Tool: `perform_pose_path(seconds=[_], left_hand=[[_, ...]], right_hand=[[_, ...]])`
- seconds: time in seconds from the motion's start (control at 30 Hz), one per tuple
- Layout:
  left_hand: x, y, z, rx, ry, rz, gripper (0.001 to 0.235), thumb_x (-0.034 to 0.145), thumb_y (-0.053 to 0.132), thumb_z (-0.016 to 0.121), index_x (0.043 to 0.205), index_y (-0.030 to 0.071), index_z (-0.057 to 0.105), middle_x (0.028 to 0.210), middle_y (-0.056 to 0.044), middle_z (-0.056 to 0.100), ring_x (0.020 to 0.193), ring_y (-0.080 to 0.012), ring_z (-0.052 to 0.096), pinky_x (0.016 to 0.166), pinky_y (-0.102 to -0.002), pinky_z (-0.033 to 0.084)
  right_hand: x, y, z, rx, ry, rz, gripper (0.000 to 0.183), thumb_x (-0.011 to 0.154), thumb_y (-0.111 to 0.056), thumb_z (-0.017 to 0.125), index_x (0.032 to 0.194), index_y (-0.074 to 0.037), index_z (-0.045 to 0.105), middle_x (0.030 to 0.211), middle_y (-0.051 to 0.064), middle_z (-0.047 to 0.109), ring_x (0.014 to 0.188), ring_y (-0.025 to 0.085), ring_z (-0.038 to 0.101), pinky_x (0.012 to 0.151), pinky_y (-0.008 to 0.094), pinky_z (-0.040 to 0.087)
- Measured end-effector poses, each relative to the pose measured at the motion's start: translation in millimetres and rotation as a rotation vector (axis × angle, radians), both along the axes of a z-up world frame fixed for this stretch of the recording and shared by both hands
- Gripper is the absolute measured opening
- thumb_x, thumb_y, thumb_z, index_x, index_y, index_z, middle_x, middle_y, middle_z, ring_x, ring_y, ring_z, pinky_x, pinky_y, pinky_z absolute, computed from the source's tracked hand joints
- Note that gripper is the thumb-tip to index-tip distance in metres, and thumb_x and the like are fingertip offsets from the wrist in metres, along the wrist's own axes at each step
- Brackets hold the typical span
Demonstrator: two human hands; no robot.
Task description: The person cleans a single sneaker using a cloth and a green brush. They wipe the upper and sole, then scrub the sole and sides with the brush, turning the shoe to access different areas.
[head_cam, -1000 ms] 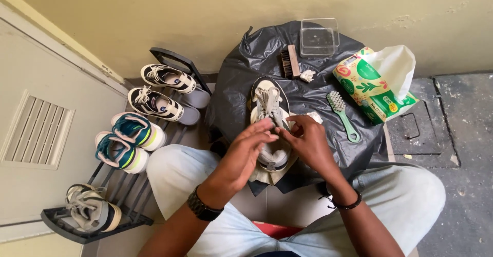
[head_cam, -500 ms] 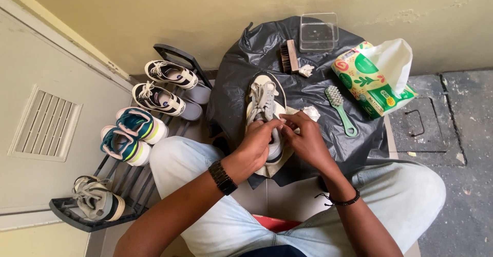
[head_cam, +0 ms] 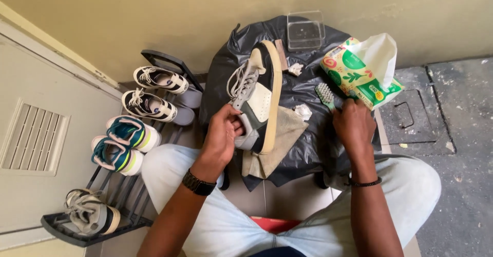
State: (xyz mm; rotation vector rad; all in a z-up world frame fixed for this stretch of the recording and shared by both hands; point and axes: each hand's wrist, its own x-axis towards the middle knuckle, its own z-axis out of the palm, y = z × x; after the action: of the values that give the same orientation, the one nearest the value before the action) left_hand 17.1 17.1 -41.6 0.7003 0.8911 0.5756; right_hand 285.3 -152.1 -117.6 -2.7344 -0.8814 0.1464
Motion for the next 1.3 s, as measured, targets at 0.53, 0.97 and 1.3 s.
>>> perform_pose_path(seconds=[0.53,0.97,1.3], left_hand=[[5.3,69.3,-7.6,0.217,-0.082,-0.007,0.035,0.088,0.027,0.080,0.104,-0.003,0.076,0.093,-0.018,0.077,0.085,-0.0221,0.075,0.081,-0.039,0.063],[-0.5,89.4,-28.4,0.382,-0.074,-0.229,0.024,0.092,0.030,0.073,0.088,0.006,0.074,0.085,-0.001,0.073,0.077,-0.0092,0.066,0.072,-0.024,0.051],[3.3,81.7,-24.9,0.281,-0.059,-0.165,0.026,0.089,0.027,0.075,0.089,0.002,0.074,0.085,-0.005,0.076,0.075,-0.0106,0.068,0.069,-0.025,0.053]], right_hand=[[35.7,5.5,-6.9,0.090,0.225,0.007,0.032,0.082,-0.019,0.068,0.110,-0.006,0.076,0.101,0.025,0.076,0.105,0.050,0.069,0.087,0.059,0.057],[-22.2,42.0,171.8,0.791,-0.045,0.588,0.042,0.101,0.022,0.053,0.138,0.007,0.066,0.111,0.016,0.058,0.097,0.024,0.058,0.082,0.031,0.047],[-57.3,51.4,164.4,0.827,-0.156,0.741,0.037,0.096,0.009,0.077,0.132,0.003,0.069,0.109,0.016,0.061,0.100,0.025,0.063,0.088,0.033,0.052]])
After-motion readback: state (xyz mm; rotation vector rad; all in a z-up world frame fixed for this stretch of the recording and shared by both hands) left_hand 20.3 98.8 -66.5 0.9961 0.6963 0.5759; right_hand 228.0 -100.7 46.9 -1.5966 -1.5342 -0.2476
